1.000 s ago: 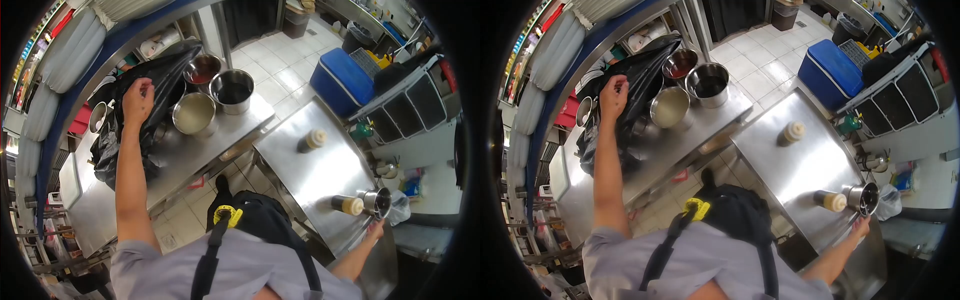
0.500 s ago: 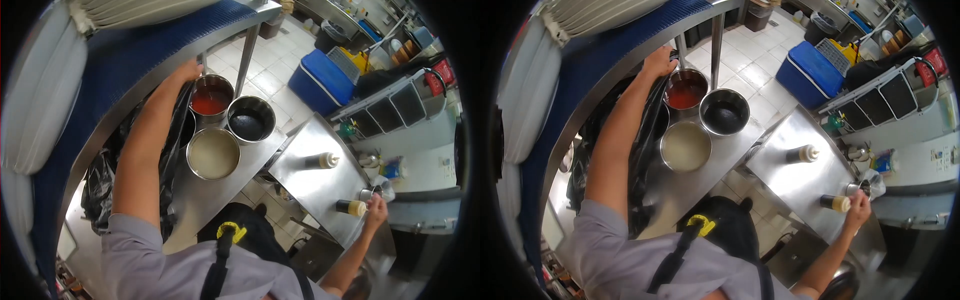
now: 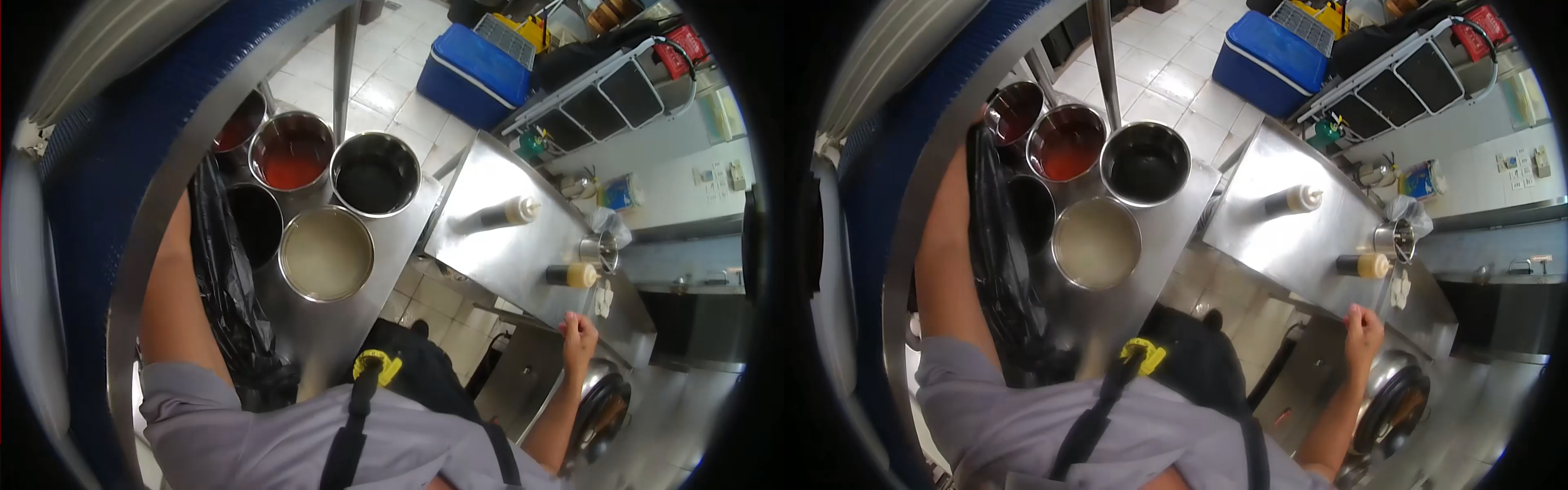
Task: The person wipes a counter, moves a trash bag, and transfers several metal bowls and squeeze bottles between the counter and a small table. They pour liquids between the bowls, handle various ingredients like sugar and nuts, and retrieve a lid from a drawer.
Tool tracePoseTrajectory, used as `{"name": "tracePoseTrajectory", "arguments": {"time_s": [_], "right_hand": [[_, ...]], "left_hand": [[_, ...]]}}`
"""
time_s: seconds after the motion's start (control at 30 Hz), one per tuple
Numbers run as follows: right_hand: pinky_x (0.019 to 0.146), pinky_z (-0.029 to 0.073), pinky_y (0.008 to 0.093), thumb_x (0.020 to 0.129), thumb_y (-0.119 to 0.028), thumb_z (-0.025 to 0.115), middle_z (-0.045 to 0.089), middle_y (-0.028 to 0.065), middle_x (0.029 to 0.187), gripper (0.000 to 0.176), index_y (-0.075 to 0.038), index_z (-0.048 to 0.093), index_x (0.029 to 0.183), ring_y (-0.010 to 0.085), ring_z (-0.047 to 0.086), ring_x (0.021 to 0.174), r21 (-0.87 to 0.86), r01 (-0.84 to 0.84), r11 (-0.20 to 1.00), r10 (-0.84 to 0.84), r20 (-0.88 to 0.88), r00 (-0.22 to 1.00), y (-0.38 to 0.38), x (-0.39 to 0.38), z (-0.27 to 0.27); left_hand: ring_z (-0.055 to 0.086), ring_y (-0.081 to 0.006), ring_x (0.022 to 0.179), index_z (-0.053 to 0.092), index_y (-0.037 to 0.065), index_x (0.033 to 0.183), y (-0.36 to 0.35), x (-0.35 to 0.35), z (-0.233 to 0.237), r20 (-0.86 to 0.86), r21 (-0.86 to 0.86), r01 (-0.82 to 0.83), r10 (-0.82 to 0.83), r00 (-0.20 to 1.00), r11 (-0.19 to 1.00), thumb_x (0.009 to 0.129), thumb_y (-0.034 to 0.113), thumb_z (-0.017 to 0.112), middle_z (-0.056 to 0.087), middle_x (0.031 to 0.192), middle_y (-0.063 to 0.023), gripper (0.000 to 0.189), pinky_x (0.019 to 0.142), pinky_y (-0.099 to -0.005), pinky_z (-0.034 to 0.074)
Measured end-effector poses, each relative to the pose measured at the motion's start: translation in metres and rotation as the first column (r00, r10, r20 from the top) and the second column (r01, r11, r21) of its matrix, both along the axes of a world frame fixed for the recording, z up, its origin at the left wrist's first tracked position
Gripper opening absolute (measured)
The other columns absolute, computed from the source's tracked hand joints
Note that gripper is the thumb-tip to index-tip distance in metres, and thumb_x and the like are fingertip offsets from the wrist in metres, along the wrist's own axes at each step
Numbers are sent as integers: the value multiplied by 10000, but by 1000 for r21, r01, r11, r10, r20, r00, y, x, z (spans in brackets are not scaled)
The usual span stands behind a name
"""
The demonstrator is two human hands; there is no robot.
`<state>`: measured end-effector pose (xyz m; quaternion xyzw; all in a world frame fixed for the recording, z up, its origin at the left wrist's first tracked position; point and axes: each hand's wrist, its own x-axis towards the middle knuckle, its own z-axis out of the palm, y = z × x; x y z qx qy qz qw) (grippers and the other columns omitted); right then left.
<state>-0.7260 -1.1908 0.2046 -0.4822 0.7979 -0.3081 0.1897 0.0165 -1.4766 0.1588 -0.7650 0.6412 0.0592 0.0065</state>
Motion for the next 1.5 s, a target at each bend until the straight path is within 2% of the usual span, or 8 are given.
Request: {"name": "tracePoseTrajectory", "arguments": {"time_s": [0.47,0.8,0.93,1.03,1.1,1.13,1.2,1.5], "right_hand": [[646,467,252,922,-250,650,642,35,742,284,29,702,947,126,621,695,99,-261,960,253,86,964,-75,49,-13],[639,492,243,929,-182,643,662,63,731,236,48,692,912,108,626,693,-51,-511,858,510,200,837,-139,50,-34],[619,493,250,923,-191,646,657,70,715,242,45,688,891,123,637,685,-61,-608,791,575,411,707,-159,95,-34],[661,525,261,920,-232,653,672,80,803,270,34,696,940,160,657,712,-50,-719,693,634,517,575,-178,143,-58],[644,520,262,909,-297,664,668,87,823,335,36,676,948,175,661,703,-39,-729,683,581,634,510,-189,186,-61],[630,518,263,901,-325,670,667,89,832,362,34,668,951,179,664,702,-31,-711,703,550,658,515,-195,206,-63],[600,513,265,886,-381,681,664,93,848,419,31,653,956,188,668,701,-11,-680,733,491,700,519,-205,240,-69],[524,497,261,837,-392,743,661,95,877,406,-12,625,916,200,668,705,63,-689,722,500,641,582,-233,283,-95]], "left_hand": [[560,-380,1183,572,73,1297,144,129,38,143,-173,-288,314,939,942,866,399,651,585,1291,-202,546,1023,-402,419],[560,-375,1189,560,63,1318,329,156,74,186,-230,-687,724,664,689,888,405,634,578,1304,-208,555,1026,-390,415],[560,-372,1192,556,59,1326,371,105,75,131,-343,-716,786,604,608,897,407,627,576,1310,-211,558,1027,-386,413],[603,-298,1130,612,57,1255,342,-106,122,-419,-567,-653,506,754,503,971,318,550,633,1221,-175,390,992,-334,430],[632,-199,1056,660,65,1127,338,-200,109,-530,-629,-407,18,848,663,898,187,655,685,1132,-99,260,927,-346,476],[639,-224,1052,664,58,1097,337,-251,122,-644,-402,-446,99,759,799,876,150,662,677,1134,-110,239,928,-358,484],[619,-299,1101,657,71,1145,339,-277,90,-461,-403,-138,-71,884,905,845,150,694,653,1170,-137,313,958,-375,471],[419,-395,1315,510,65,1350,454,-181,32,56,-396,-525,590,805,753,813,230,680,478,1404,-207,587,1049,-503,360]]}}
